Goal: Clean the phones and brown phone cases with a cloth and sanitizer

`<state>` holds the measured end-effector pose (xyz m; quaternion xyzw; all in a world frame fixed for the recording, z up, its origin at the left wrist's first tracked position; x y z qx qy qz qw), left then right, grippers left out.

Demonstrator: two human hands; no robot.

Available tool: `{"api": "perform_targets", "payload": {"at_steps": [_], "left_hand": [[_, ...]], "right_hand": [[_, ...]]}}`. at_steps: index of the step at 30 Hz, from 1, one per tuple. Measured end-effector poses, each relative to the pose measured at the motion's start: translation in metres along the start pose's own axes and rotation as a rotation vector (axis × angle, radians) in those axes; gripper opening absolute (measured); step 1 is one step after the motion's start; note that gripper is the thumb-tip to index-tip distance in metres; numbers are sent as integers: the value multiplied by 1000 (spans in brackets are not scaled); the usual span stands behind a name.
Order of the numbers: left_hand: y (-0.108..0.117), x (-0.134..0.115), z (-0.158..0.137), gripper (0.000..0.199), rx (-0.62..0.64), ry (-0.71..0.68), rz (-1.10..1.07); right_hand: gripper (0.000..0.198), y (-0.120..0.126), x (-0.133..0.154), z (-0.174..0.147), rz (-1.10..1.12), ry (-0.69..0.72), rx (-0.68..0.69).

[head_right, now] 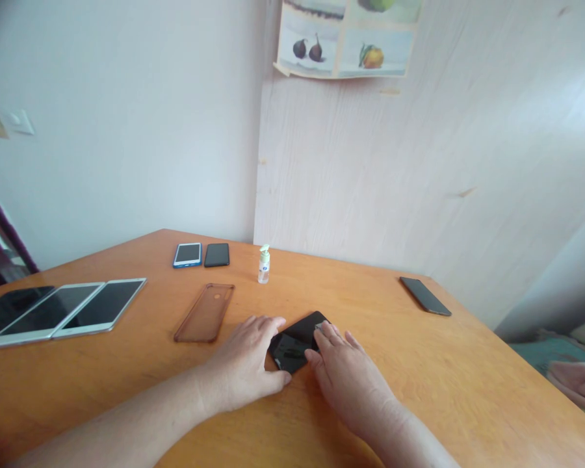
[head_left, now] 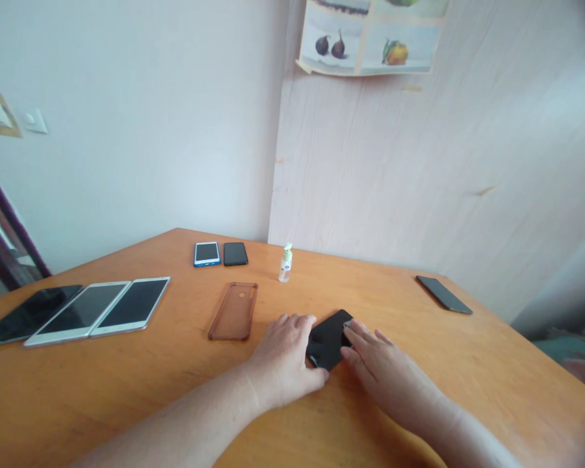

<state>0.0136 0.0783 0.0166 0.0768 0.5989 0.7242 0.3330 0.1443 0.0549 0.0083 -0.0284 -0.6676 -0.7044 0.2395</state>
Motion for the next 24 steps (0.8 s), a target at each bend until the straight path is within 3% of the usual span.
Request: {"api": "perform_targets", "payload": {"at_steps": [5,7,11,13,17,19,21,24], "left_hand": [[-2,1,-1,56,-12,-17,-29],[-2,1,-1,59,-12,-16,-40],[-1,-1,0,62,-1,-9,-48],[-1,-1,1,64,0,-11,-56],[-4,3,0,75,-17,-14,-108],[-6,4,0,81,-22,-10,-141],[-6,6,0,86,-31,6,-155],[-6,5,1,94,-24,20,-142]], "right_hand": [[51,-14,57,-15,204,249,193],[51,-13,44,-8,171,207,154],[53,-4,-17,11,18,-55,-29],[54,-3,-20,13,11,-74,-44],[52,-13,39,0,157,188,112],[50,-17,56,-5,209,262,178],[49,-16,44,0,189,214,143],[51,-8,-4,13,96,8,-10]]}}
Point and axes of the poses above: each hand's wrist, its own z-axis towards the middle knuckle, its own y-axis out of the back of the hand, x = y × z, the point moved 10 cm from there along z, towards the middle knuckle, and after that the axes turned 10 degrees about z, right-handed, at the moved point
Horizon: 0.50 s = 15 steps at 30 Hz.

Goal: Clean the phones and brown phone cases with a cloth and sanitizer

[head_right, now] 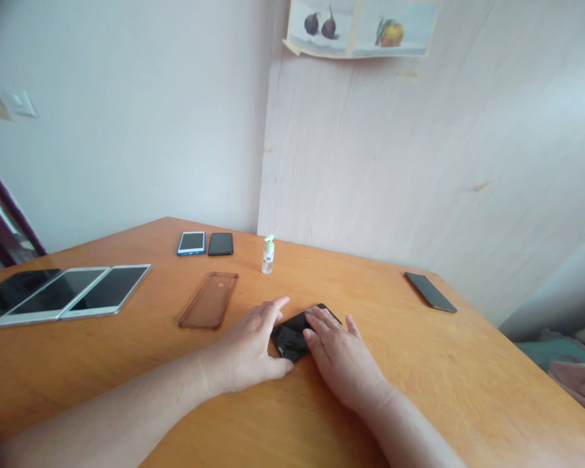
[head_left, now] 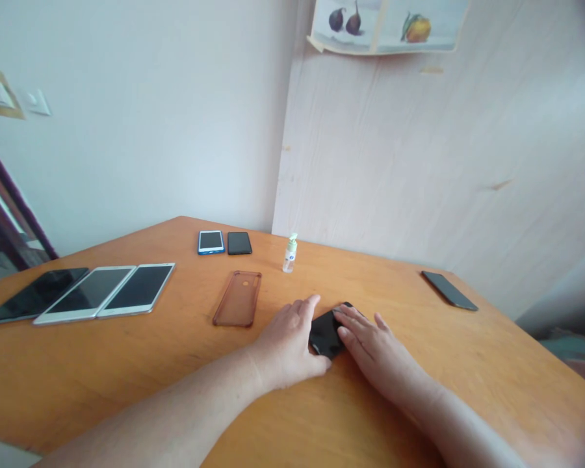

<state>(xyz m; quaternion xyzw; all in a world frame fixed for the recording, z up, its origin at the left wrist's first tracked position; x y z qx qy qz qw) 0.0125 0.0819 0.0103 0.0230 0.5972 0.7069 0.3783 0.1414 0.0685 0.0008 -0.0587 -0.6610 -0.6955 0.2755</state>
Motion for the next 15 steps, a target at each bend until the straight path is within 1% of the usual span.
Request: {"api": "perform_targets", "payload": {"at_steps": [1,2,3,7,8,9,10,11,15], "left_hand": [[0,-1,0,96,7,-2,3],[0,-2,1,98,13,-5,3],[0,-2,1,100,15,-9,-2],[0,-3,3,99,-16,-54,-22],[1,-3,3,98,-25,-60,-24],[1,-2,3,98,-30,-58,-24],[0,-2,3,100,-28,-48,-23],[0,0,3,103,-22,-31,-20],[-2,1,3,109,22,17,2]], "right_hand": [[52,3,-11,2,-19,-46,-40],[52,4,-14,3,-27,-58,-56],[52,3,-10,3,-21,-33,-48],[49,-17,44,-3,78,208,141],[49,-21,51,-4,95,229,169],[49,-22,51,-3,98,220,172],[49,-20,44,1,86,186,152],[50,-18,32,5,63,131,117],[53,0,-40,16,-53,-161,-47]]}}
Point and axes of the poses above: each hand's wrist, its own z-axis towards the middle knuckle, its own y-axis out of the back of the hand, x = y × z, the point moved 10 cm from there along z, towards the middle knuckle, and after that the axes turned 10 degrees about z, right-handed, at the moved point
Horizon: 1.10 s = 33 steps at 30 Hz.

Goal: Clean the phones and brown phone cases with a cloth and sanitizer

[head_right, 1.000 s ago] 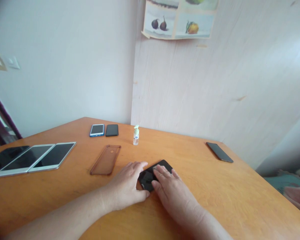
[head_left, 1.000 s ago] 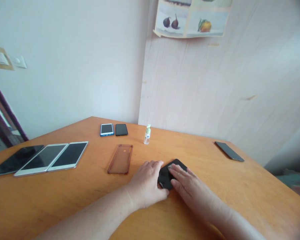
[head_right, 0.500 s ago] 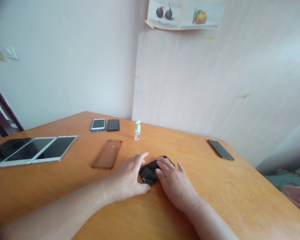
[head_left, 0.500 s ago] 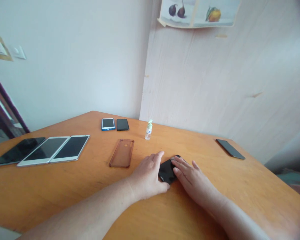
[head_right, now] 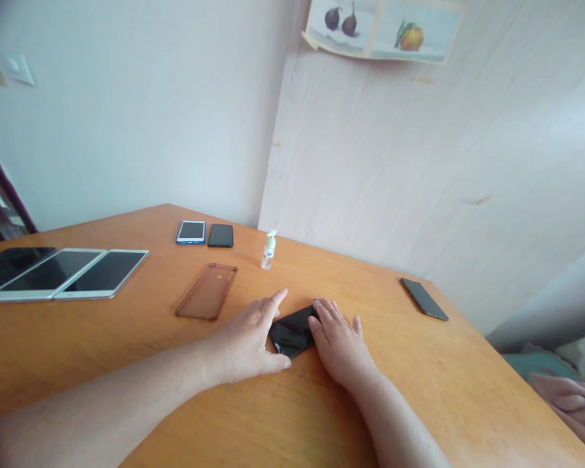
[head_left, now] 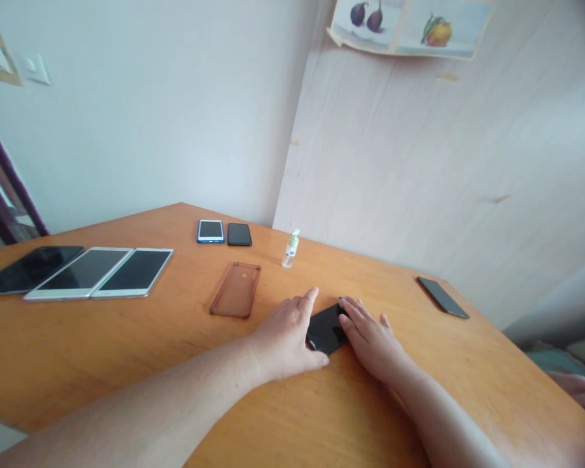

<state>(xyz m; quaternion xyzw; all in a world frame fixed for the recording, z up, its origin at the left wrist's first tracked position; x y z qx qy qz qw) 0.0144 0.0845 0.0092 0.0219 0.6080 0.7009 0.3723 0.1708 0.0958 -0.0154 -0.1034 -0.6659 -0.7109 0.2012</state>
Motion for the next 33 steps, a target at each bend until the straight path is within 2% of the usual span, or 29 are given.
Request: {"api": "perform_targets", "payload": {"at_steps": [2,3,5,8,10,12,17,19,22,24,26,29,31,33], "left_hand": [[0,0,0,110,12,8,2],[0,0,0,110,14,11,0],[0,1,0,110,7,11,-8],[0,0,0,103,-22,-26,-21],[1,-1,0,98,-40,-54,-29],[1,0,0,100,-43,-49,-38],[2,2,-1,116,-30,-17,-61],[3,2,-1,115,-30,-28,-73],[2,1,-1,109,-30,-73,-100],[1,1,-1,106,-38,-94,-115],[1,2,-1,109,-44,-86,-121],[0,4,-1,117,-43,-51,-118],[0,4,-1,120,-34,-36,-106],[0,3,-1,118,-25,-37,-92]], "right_hand": [[54,4,-14,1,-25,-43,-30],[54,4,-11,-1,-27,-16,-25],[53,0,14,-9,-13,107,24],[51,-7,67,-30,49,326,144],[50,-10,89,-39,105,413,205],[49,-8,86,-37,119,405,194],[53,4,32,-17,35,175,27],[55,1,43,-22,52,211,71],[51,-8,88,-42,140,384,232],[49,-10,106,-50,170,447,287],[49,-8,98,-44,141,408,242],[52,2,49,-23,26,212,77],[54,7,25,-17,-26,117,21],[55,7,28,-21,-34,142,43]]}}
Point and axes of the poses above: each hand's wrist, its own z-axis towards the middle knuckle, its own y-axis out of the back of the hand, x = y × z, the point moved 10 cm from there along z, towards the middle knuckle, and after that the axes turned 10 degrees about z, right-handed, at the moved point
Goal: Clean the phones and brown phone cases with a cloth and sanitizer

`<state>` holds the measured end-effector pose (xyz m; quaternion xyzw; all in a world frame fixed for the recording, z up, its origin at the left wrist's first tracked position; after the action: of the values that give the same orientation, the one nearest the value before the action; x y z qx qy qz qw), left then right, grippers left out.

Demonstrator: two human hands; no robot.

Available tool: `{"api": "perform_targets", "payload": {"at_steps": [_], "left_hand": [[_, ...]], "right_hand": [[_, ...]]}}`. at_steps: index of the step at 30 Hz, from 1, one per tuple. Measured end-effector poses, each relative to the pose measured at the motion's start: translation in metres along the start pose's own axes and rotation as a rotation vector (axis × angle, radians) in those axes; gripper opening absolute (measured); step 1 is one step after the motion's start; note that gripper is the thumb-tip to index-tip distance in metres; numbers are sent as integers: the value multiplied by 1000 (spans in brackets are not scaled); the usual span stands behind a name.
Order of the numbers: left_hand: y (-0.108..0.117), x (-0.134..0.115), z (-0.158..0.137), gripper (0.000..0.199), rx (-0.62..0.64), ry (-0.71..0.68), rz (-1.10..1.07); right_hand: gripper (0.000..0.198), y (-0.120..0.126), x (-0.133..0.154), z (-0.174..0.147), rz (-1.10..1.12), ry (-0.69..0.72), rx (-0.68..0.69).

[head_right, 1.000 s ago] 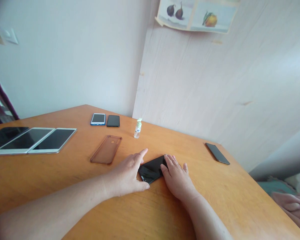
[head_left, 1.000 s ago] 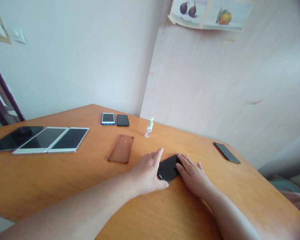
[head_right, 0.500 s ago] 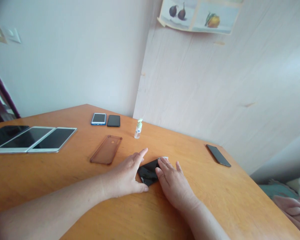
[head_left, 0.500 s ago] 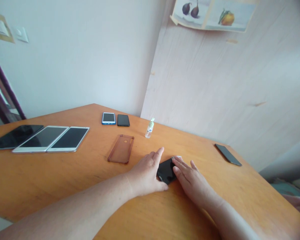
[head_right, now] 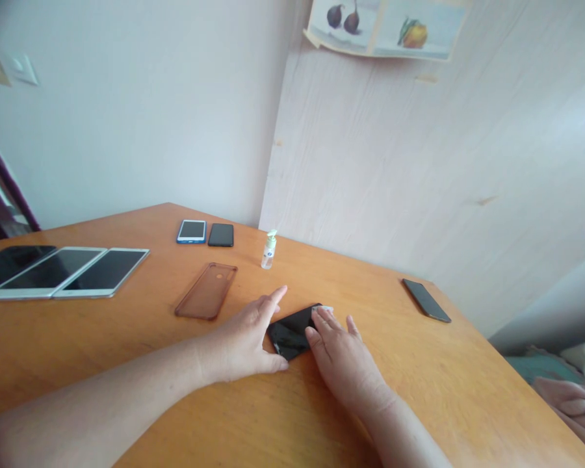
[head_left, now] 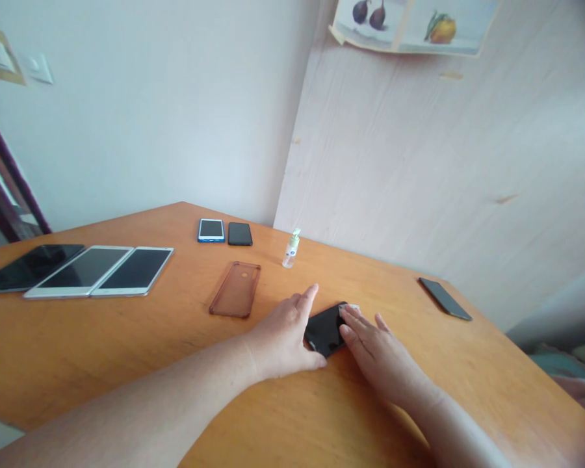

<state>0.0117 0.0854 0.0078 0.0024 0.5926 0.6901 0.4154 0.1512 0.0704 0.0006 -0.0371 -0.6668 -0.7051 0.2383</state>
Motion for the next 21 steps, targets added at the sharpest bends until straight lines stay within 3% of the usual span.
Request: {"api": "perform_targets", "payload": {"at_steps": [4,6,8,12,14,21], "left_hand": [[0,0,0,105,0,-17,36],[1,-1,0,100,1,-17,53],[2,-1,-1,101,14,-5,64],[3,-2,-1,106,57,32,90],[4,-3,-1,105,61,38,100],[3,-4,0,94,62,-7,111]], "right_hand": [[51,-10,61,-21,104,239,181],[50,-12,75,-28,130,286,225],[51,-10,63,-23,94,242,191],[53,2,-1,-4,-34,4,32],[53,5,-13,-3,-50,-34,2],[50,1,66,-35,181,226,180]]}}
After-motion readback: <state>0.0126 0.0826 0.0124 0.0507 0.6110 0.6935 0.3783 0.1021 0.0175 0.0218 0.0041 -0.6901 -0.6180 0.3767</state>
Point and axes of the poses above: each hand's wrist, its own z-axis towards the middle knuckle, its own y-axis out of the back of the hand, x = y × z, the point moved 10 cm from there along z, towards the middle knuckle, and after that the axes turned 10 degrees about z, right-handed, at the moved point
